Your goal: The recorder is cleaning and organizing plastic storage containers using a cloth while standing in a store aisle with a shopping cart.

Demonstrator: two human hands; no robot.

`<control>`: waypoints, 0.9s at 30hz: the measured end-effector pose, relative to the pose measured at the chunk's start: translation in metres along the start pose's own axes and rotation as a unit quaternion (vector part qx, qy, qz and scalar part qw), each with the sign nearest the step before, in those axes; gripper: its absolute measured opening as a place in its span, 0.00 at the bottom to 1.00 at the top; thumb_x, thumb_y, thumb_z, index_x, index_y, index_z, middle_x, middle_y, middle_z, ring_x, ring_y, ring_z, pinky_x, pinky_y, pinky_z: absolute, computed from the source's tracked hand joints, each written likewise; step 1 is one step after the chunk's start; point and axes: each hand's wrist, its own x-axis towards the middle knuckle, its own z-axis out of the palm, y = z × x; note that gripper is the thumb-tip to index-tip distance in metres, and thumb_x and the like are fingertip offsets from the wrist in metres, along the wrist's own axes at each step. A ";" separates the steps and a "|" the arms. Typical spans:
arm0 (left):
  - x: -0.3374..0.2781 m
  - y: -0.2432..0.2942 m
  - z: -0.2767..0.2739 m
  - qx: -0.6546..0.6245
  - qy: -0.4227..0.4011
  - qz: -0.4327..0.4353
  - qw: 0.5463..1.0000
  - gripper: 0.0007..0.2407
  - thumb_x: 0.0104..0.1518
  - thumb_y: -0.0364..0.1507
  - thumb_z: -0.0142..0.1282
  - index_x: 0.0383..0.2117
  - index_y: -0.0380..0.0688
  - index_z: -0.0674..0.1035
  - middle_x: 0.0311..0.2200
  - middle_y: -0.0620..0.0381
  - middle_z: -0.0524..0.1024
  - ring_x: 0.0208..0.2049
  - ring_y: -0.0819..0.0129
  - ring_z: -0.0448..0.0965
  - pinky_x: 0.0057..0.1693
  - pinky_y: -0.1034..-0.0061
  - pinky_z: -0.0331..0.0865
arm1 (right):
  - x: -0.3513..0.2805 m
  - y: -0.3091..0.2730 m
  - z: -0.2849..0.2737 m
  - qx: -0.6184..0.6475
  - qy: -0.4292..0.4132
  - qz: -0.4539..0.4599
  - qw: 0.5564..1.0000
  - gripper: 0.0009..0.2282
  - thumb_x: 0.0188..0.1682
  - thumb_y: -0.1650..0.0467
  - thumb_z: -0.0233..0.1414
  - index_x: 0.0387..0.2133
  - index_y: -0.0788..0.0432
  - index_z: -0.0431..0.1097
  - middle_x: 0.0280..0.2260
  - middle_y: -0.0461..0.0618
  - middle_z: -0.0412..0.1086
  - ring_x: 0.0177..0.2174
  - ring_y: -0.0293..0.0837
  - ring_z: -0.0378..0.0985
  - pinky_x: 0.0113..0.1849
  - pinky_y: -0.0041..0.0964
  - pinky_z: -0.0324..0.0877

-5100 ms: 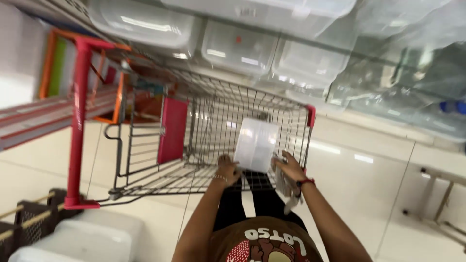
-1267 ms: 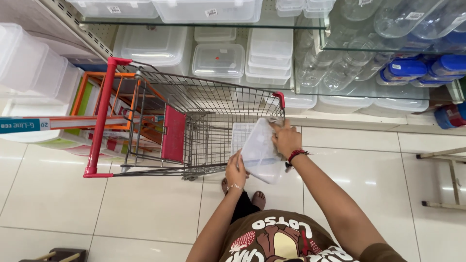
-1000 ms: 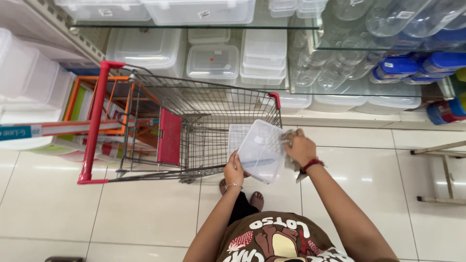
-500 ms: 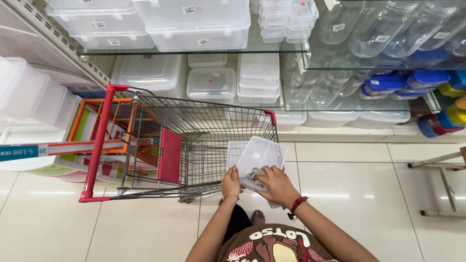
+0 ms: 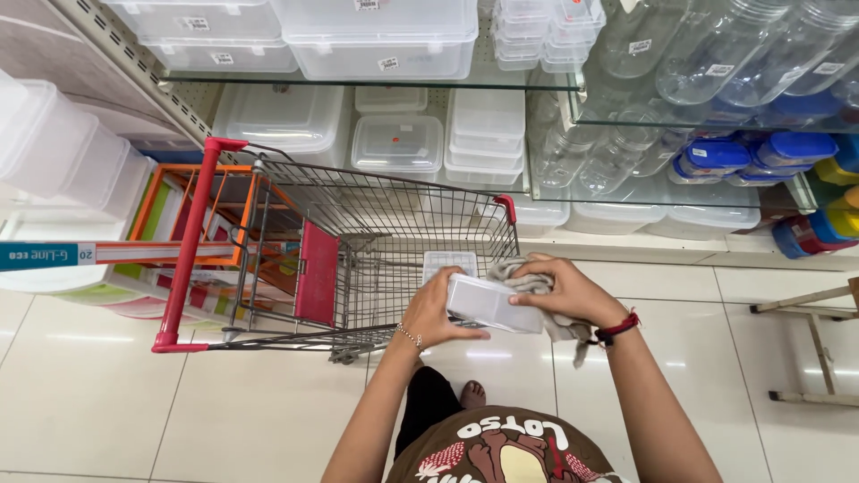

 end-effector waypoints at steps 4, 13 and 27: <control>-0.003 -0.029 0.023 0.013 0.000 -0.081 0.997 0.38 0.30 0.45 0.77 0.49 0.41 0.71 0.43 0.49 0.78 0.46 0.53 0.81 0.51 0.63 0.76 | 0.000 -0.016 0.017 -0.078 0.065 0.023 0.995 0.21 0.31 0.62 0.70 0.34 0.62 0.78 0.40 0.54 0.73 0.40 0.49 0.79 0.44 0.42 0.74; -0.016 -0.019 0.036 -0.059 0.129 -0.095 0.985 0.34 0.33 0.42 0.79 0.45 0.40 0.72 0.40 0.50 0.77 0.41 0.55 0.83 0.47 0.67 0.78 | -0.002 -0.067 0.071 -0.244 0.264 -0.147 0.921 0.12 0.40 0.63 0.64 0.35 0.54 0.79 0.45 0.52 0.72 0.45 0.51 0.75 0.45 0.44 0.72; -0.002 0.016 0.053 -0.012 0.145 -0.055 0.988 0.31 0.36 0.45 0.77 0.44 0.42 0.74 0.41 0.52 0.77 0.39 0.54 0.82 0.42 0.65 0.78 | 0.002 0.004 0.063 -0.268 0.340 -0.099 0.896 0.10 0.45 0.64 0.61 0.36 0.55 0.80 0.46 0.57 0.71 0.49 0.58 0.71 0.50 0.52 0.65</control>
